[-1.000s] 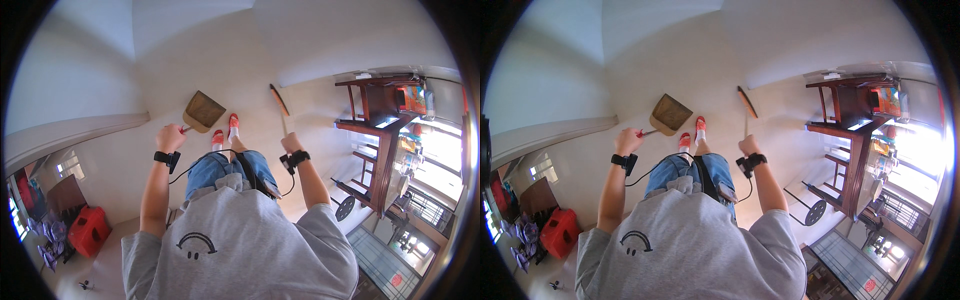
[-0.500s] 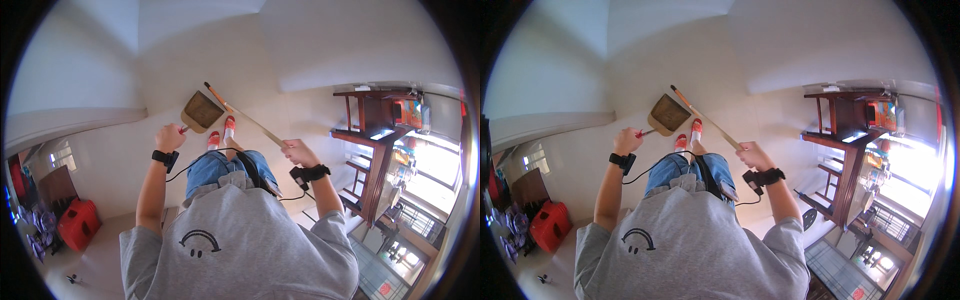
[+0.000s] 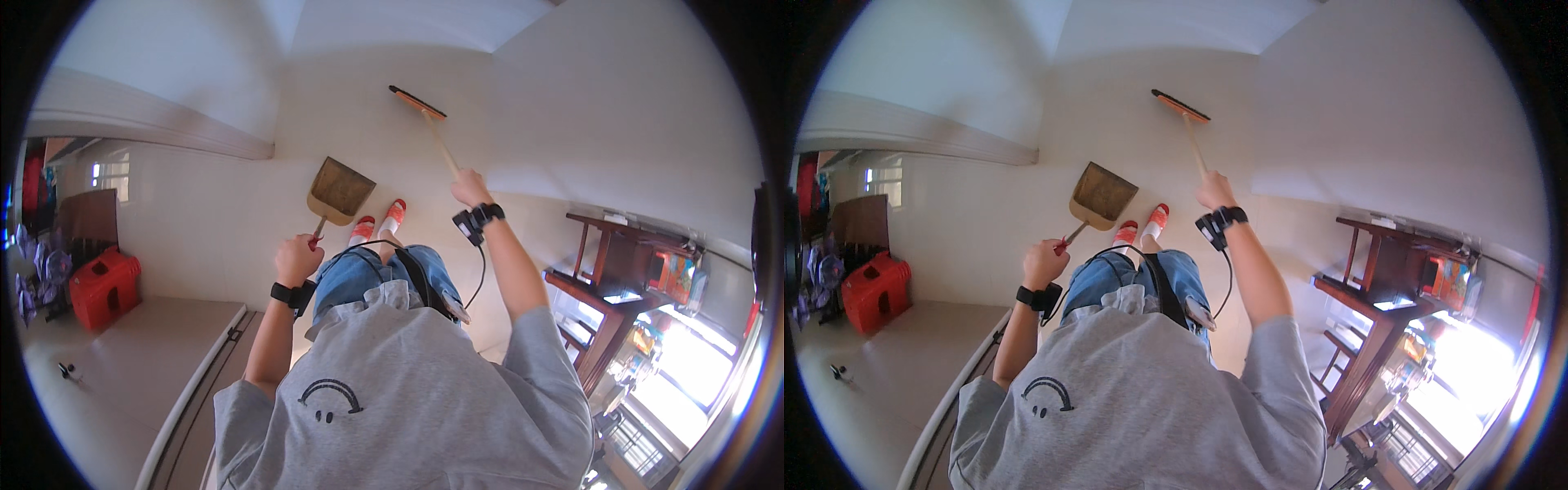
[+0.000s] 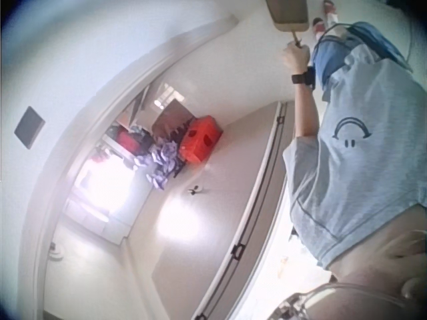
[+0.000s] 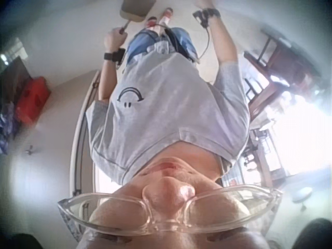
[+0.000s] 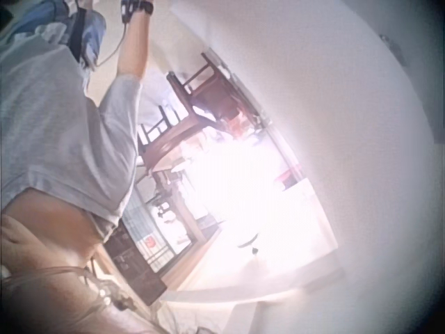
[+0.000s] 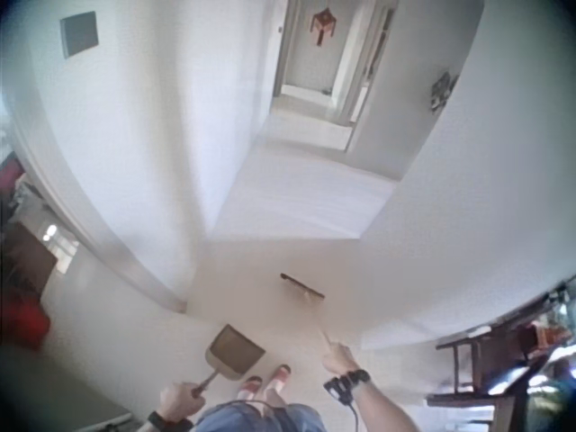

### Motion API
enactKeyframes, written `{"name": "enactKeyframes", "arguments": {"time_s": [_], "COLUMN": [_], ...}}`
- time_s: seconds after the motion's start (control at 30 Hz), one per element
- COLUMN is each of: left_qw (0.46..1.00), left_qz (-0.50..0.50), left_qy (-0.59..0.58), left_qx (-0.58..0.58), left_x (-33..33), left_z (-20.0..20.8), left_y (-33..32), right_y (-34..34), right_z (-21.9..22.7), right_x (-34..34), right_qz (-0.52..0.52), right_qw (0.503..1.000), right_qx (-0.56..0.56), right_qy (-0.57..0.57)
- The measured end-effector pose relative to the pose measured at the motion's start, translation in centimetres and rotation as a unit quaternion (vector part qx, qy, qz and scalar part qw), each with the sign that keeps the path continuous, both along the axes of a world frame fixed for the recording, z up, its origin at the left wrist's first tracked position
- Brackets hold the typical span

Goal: The person sweeps the floor using a broom, collects the debris into a dustpan, and empties the dustpan into a trash can.

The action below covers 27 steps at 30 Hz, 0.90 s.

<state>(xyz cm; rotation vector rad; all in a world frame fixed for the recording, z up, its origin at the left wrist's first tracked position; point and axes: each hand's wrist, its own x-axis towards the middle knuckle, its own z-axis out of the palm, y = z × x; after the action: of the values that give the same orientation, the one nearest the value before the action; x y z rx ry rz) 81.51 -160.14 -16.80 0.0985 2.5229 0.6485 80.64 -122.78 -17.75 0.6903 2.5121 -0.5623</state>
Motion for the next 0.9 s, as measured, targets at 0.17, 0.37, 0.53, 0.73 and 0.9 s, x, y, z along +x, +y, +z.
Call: {"name": "enactKeyframes", "arguments": {"time_s": [0.17, 0.37, 0.53, 0.73, 0.9], "left_qw": [0.998, 0.994, 0.995, 0.992, 0.981], "left_qz": [0.050, 0.070, 0.057, 0.116, 0.173], "left_qy": [-0.023, -0.066, -0.062, -0.037, -0.069], "left_qx": [-0.029, -0.057, -0.050, -0.044, -0.060], "left_x": [0.6, 0.6, 0.7, 3.9, 6.5], "left_z": [0.4, 0.4, 0.3, 1.5, 1.5], "left_y": [0.0, 0.0, -1.0, -1.9, -2.8], "right_y": [-2.3, -5.1, -3.0, -3.0, -5.9], "right_z": [-2.8, 4.0, 10.0, 9.9, 2.5], "right_x": [0.7, 9.7, 7.2, 3.0, -5.7], "right_qz": [0.097, 0.166, 0.060, 0.085, 0.167], "right_qw": [0.992, 0.972, 0.972, 0.991, 0.985], "right_qx": [-0.020, -0.097, -0.177, -0.104, -0.045], "right_qy": [-0.080, -0.135, -0.142, -0.019, -0.013]}}
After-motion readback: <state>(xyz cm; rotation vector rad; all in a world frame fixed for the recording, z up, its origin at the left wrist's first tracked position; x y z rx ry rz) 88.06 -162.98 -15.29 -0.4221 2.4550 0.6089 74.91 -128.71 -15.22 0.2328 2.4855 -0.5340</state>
